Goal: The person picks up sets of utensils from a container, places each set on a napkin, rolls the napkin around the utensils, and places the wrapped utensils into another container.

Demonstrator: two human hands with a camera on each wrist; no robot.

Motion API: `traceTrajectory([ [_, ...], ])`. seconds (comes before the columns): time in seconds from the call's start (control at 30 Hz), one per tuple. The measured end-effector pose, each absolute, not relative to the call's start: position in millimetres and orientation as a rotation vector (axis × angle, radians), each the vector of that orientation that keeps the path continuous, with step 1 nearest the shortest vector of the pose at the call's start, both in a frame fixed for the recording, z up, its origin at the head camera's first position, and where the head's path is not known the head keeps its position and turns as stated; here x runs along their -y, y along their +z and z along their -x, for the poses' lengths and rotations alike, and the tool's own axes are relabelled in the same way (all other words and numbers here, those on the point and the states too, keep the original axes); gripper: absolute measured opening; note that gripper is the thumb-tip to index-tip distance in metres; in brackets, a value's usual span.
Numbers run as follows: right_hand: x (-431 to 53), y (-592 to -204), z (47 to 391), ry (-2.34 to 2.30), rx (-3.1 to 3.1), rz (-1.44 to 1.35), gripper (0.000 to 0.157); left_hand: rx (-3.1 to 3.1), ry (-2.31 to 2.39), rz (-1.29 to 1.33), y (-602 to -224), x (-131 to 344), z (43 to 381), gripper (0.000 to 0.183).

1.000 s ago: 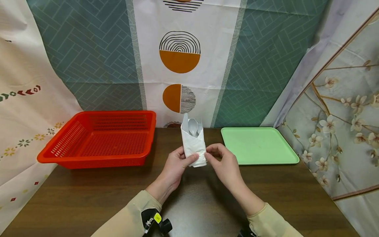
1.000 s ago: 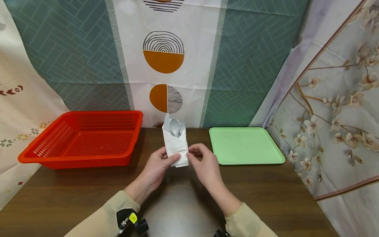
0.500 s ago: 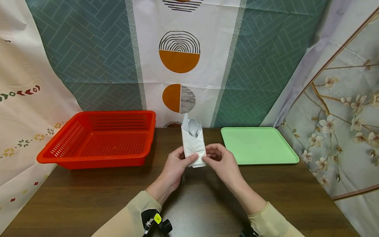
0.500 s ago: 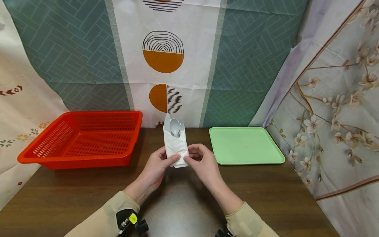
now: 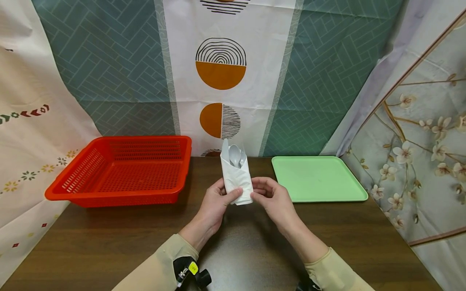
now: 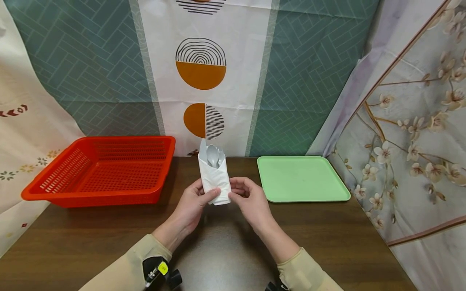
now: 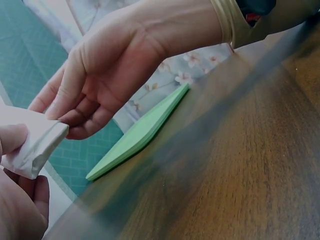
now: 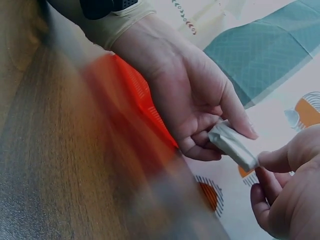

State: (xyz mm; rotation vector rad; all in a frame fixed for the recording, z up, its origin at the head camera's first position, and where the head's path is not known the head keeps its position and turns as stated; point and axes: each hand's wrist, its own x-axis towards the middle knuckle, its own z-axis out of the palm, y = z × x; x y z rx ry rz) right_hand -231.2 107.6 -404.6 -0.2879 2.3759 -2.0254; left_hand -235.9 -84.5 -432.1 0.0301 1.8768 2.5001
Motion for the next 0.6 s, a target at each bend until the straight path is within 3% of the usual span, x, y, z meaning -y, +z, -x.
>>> traceTrajectory([
  [0.3,-105.8,-406.0,229.6,-2.015,-2.355,0.285,0.041,-1.922,2.466,-0.019,-432.9,84.9,233.7,0.047],
  [0.6,-105.7,-404.8,232.4,-1.989,-2.406,0.211,0.028,-2.012,2.398,-0.047,-432.5,81.8,232.6,0.045],
])
